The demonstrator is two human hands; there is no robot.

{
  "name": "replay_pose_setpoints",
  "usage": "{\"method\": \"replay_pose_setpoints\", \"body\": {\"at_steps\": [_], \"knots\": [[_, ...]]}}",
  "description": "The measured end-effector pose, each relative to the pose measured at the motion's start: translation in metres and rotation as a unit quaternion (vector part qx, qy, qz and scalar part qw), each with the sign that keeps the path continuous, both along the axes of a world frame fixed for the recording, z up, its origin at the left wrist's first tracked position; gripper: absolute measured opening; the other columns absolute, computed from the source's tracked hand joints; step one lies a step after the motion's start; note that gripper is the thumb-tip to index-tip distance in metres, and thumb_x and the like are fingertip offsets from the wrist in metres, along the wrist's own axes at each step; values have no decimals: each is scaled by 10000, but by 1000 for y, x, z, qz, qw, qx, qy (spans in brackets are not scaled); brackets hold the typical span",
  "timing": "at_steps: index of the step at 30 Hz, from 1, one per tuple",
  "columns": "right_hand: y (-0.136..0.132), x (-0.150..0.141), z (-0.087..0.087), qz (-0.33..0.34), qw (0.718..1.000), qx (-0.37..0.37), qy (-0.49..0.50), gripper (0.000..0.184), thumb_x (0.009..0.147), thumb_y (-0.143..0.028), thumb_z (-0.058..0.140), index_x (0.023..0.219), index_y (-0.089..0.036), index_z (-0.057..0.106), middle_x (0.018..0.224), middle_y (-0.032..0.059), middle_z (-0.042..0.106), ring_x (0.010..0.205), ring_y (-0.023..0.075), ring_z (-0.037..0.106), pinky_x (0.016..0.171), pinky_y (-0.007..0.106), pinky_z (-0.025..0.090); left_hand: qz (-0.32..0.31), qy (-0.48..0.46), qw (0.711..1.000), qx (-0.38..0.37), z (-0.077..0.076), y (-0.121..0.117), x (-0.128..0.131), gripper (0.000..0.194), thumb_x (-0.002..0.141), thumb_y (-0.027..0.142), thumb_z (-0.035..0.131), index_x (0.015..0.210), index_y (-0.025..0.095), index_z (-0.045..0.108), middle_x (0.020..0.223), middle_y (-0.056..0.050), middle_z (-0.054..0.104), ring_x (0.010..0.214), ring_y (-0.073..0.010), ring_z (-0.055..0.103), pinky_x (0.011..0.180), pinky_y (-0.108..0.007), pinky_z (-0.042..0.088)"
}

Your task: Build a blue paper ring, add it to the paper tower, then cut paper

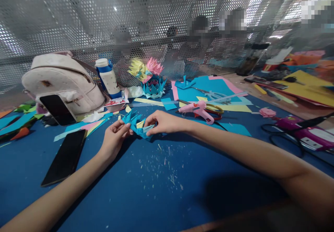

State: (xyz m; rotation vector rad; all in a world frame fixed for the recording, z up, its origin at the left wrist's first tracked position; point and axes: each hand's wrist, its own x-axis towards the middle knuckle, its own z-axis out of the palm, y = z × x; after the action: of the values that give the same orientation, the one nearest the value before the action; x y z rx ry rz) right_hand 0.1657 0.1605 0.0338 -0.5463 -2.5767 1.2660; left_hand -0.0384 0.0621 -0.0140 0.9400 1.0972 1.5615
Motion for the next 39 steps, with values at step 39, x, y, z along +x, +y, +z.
{"method": "replay_pose_setpoints", "body": {"at_steps": [39], "knots": [[-2, 2, 7, 46, 998, -51, -9, 223, 845, -255, 657, 951, -94, 768, 876, 78, 754, 744, 124, 633, 697, 239, 463, -36, 133, 990, -9, 3, -3, 5, 291, 682, 353, 849, 683, 148, 643, 546, 25, 577, 523, -98, 511, 536, -203, 402]]}}
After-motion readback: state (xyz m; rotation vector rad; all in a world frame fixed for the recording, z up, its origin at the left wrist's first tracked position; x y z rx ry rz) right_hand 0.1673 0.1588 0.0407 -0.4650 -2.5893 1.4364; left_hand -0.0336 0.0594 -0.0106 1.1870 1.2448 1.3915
